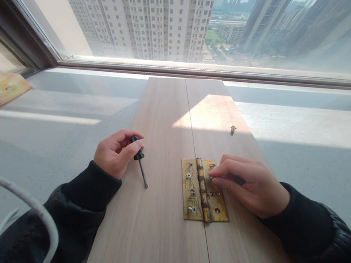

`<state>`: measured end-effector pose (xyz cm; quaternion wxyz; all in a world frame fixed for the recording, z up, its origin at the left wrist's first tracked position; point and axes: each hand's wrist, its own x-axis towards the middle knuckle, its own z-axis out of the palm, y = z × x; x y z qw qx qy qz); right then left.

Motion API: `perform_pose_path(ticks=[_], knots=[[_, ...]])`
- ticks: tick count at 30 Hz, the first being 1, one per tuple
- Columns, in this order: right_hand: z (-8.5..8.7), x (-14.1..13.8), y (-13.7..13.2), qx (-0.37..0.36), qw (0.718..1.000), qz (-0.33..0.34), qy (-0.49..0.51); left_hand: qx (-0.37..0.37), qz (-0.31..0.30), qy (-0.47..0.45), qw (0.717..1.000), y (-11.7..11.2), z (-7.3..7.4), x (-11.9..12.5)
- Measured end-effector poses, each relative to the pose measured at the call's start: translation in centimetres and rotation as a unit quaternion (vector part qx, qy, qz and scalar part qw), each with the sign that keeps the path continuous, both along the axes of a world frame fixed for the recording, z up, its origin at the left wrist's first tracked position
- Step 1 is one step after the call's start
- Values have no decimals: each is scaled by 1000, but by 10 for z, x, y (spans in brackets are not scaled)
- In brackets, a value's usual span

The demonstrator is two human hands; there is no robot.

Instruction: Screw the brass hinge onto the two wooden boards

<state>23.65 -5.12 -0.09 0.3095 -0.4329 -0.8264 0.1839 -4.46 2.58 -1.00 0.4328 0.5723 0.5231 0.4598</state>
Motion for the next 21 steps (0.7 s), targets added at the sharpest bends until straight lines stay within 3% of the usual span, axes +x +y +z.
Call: perform_pose_path(ticks=[8, 11, 14, 17, 21], knots=[[-3, 0, -2, 6, 1000, -16, 6, 5, 2, -8, 1000, -1, -2, 1], [-1, 1, -2, -23, 997, -60, 52, 20, 6, -16, 1000, 1, 0, 0], [0, 1, -2, -41, 985, -132, 99, 48, -6, -46, 998, 0, 12, 2], [1, 1, -2, -48, 979, -156, 123, 74, -54, -92, 992, -10, 29, 16], [22, 2, 1, -58, 974, -159, 152, 101, -127, -93, 982, -29, 48, 52]])
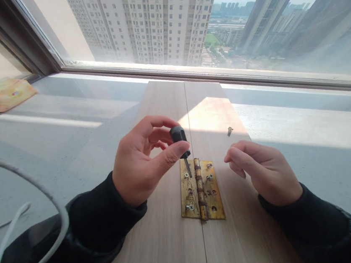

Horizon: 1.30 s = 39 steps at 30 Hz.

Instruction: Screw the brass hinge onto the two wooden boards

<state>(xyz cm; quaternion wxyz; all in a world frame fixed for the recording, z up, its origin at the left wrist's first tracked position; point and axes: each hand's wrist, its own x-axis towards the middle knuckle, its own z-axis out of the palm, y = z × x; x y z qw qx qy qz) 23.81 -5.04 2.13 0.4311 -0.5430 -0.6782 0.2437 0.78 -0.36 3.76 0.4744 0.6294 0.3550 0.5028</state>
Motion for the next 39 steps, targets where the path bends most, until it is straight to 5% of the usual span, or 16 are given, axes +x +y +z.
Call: perform_pose_path(ticks=[4, 7, 22, 32, 39], knots=[[38, -6, 4, 64, 998, 13, -3, 66, -25, 7, 997, -8, 5, 25], [51, -15, 4, 79, 996, 41, -15, 95, -30, -23, 995, -8, 1, 29], [42, -23, 2, 62, 994, 83, 28, 125, -52, -27, 990, -16, -16, 38], [44, -23, -2, 102, 987, 121, 9, 190, -46, -24, 980, -15, -13, 37], [47, -21, 1, 118, 978, 171, -22, 154, -56, -22, 986, -16, -13, 38]])
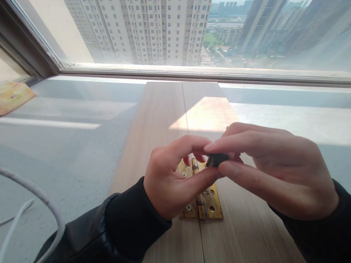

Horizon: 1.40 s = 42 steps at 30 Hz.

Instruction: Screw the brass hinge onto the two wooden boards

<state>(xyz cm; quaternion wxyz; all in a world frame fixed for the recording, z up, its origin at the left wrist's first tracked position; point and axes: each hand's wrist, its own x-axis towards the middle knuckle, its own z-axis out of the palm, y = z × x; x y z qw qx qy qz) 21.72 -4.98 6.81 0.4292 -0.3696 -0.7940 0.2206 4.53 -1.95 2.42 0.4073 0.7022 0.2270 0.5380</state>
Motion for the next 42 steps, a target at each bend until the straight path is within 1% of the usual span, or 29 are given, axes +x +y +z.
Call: perform_pose_path(ticks=[3, 7, 12, 18, 22, 27, 32, 36, 37, 39, 42], knots=[[0, 2, 1, 0, 1000, 11, -21, -9, -3, 0, 1000, 0, 0, 0], [2, 4, 1, -5, 999, 12, -33, 20, -2, 13, 1000, 0, 2, -1], [4, 2, -1, -5, 999, 6, -33, 2, -9, -13, 1000, 0, 4, -1], [4, 2, -2, -8, 999, 5, -32, 8, 4, 6, 1000, -1, 5, -2], [4, 2, -1, -11, 1000, -2, -29, 15, 0, 4, 1000, -1, 4, -1], [6, 2, 0, 0, 999, 11, -39, 10, -3, 14, 1000, 1, 5, -2], [9, 4, 1, 6, 998, 11, -65, 21, -42, 59, 997, 3, 8, -4], [9, 6, 1, 17, 997, 8, -80, 23, -68, 72, 995, 4, 7, -4], [8, 6, 1, 14, 997, 6, -81, 24, -65, 70, 995, 4, 7, -4], [7, 8, 1, 5, 996, -9, -84, 23, -42, 54, 997, 4, 4, -4], [3, 7, 1, 14, 993, -60, -98, 23, 2, 36, 999, 3, 0, -3]])
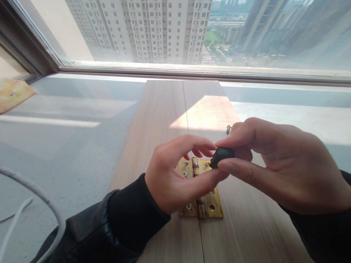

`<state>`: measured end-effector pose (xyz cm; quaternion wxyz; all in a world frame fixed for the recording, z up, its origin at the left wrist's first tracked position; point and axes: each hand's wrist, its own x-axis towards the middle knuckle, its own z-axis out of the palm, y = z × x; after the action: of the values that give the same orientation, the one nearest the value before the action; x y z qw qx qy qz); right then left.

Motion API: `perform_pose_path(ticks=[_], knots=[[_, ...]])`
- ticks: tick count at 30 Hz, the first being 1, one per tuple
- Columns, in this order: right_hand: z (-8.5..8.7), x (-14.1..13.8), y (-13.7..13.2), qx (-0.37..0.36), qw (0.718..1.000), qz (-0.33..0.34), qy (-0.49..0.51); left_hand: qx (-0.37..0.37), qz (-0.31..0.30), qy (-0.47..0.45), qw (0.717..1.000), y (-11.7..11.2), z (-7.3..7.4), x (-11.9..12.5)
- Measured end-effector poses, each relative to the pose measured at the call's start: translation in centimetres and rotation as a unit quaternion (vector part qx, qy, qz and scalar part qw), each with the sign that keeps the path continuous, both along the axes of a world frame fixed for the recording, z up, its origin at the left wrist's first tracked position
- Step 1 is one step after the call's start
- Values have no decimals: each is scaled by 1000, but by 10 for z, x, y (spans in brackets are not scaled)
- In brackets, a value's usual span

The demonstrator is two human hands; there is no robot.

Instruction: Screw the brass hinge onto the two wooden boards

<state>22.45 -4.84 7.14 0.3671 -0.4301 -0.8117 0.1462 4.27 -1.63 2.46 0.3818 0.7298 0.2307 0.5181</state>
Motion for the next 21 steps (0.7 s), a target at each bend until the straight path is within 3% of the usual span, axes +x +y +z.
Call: perform_pose_path(ticks=[6, 13, 21], knots=[[-3, -8, -3, 72, 995, -55, -39, 3, 21, 27, 999, 1, -5, 0], [1, -7, -3, 1, 999, 32, -8, 35, -13, 17, 999, 2, -3, 1], [7, 1, -2, -11, 999, 47, -22, 38, -13, -8, 999, 2, -6, 3]])
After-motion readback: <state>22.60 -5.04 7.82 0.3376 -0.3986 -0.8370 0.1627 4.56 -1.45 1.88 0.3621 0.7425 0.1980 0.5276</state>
